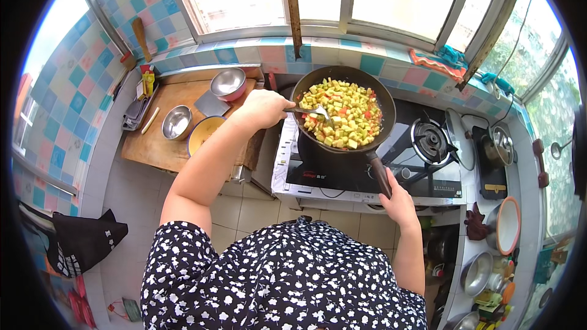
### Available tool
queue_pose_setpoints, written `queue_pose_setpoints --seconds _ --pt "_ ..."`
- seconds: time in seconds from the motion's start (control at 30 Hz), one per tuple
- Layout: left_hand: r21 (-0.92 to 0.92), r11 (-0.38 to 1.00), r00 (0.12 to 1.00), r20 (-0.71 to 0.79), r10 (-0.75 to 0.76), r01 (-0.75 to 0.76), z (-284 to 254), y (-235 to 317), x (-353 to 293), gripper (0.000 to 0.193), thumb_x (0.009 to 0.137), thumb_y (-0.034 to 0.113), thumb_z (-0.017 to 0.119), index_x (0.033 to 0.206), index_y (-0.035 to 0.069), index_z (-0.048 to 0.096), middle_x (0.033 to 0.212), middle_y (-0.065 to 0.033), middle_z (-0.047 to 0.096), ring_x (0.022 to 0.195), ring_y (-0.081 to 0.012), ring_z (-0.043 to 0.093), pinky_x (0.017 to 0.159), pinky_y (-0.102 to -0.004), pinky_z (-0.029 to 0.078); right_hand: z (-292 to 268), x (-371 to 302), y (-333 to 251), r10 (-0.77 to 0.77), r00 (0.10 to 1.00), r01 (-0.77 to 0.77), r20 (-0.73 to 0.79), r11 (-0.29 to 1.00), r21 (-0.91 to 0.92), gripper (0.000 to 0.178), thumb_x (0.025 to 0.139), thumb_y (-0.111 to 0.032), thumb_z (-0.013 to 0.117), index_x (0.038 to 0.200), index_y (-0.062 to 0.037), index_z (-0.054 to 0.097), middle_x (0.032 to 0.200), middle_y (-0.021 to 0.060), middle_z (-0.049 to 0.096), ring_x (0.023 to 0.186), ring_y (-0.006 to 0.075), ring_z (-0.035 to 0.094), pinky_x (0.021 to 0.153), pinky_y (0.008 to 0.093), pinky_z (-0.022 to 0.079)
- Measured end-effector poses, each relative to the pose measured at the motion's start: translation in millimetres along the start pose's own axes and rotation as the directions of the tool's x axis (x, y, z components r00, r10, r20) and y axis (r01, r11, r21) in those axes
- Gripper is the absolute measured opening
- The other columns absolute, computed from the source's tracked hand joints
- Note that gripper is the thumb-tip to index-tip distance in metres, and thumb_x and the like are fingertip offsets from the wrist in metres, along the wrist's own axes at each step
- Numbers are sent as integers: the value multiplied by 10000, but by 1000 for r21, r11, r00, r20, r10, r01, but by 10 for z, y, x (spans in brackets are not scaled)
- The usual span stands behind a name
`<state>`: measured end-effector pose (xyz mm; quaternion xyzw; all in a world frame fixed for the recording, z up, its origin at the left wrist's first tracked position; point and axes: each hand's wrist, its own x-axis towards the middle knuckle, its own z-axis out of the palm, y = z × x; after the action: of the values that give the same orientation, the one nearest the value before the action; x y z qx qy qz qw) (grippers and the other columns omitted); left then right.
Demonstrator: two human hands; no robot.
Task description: The person stir-fries diced vegetables in a wok, retrieves noodles from the refrigerator, boils water in a pot, and adds the noodles to the boiling water. They then add cooked meat to the wok and continue stirring the mixture.
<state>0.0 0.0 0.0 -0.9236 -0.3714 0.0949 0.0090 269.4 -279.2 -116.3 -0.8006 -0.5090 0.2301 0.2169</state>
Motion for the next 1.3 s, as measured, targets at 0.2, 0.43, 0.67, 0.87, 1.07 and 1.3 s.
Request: queue_pose_setpoints --seconds 0.2,0.43,0.67,0.87,1.07,1.3 --pt "138 989 998 45 53 -59 -654 -191 -377 320 792 258 701 1107 204 695 982 -66 697 961 -254 645 820 -373 511 2 -146 11 79 995 -79 66 997 -13 767 798 -178 653 1470 -193 286 1120 163 627 1016 356 606 884 427 477" --pt "37 997 997 -52 63 -61 -115 -272 -226 319 834 248 653 1148 199 676 946 -119 686 893 -291 645 777 -408 504 -5 -49 -43 2 1000 -2 4 995 -102 768 811 -235 672 1472 -195 282 1111 150 611 976 348 616 853 431 487" --pt "-214 977 965 -253 -71 15 53 -345 -154 318 906 302 551 1176 168 653 912 -163 680 893 -327 641 805 -426 494 -56 -197 -95 12 997 -24 -81 987 -159 717 836 -323 655 1449 -148 325 1120 134 587 949 340 619 822 422 496" --pt "-290 956 987 -130 -90 49 758 -152 -159 453 926 272 526 1366 181 471 1031 -183 636 962 -372 606 828 -450 483 40 -342 -78 53 977 -72 -209 993 -88 627 873 -360 614 1410 -125 390 1087 135 592 935 342 616 811 431 495" --pt "-323 946 985 -169 -34 -23 1023 -87 -212 487 915 276 547 1371 145 440 1028 -163 583 900 -376 613 779 -472 491 172 -551 -99 149 933 -155 -327 988 8 522 882 -309 609 1331 -79 477 1065 126 582 923 331 612 812 412 490" --pt "-341 936 930 -365 -42 -92 970 -86 -217 374 916 251 572 1260 105 562 1136 -76 566 943 -275 610 798 -388 485 276 -627 -77 126 876 -129 -465 991 26 468 862 -233 638 1280 -60 518 1050 130 586 914 327 610 810 403 498"
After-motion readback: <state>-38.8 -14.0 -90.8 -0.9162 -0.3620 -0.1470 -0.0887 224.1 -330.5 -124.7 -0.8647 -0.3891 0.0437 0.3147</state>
